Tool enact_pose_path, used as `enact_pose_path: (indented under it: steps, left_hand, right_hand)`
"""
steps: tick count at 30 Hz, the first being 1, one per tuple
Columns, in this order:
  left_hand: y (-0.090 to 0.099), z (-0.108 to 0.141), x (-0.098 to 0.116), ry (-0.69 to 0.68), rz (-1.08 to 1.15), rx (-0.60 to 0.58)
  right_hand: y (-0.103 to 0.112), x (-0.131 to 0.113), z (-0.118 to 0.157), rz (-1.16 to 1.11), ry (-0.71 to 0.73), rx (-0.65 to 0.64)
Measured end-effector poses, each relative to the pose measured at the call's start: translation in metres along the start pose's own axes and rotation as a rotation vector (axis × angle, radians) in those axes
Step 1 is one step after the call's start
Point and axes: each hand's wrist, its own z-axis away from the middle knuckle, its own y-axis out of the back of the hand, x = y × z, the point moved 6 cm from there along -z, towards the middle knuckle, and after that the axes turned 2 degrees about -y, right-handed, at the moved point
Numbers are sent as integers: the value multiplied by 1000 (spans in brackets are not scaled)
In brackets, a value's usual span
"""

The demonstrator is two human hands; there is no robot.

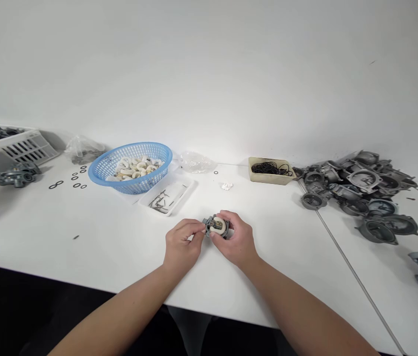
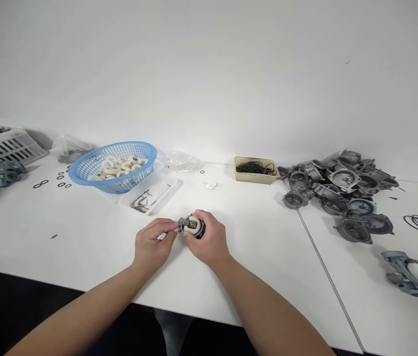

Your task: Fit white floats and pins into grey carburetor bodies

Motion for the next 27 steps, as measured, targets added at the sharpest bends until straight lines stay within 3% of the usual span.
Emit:
enact_pose_path:
  steps: [21,27]
  left_hand:
    - [-3,2,10,-80,-122,-23]
    - [-3,1,11,-76,-129,-16]
  right_hand:
    - [-1,-4,-1,8,96,11]
    - [-1,-4,-2,6,67,23]
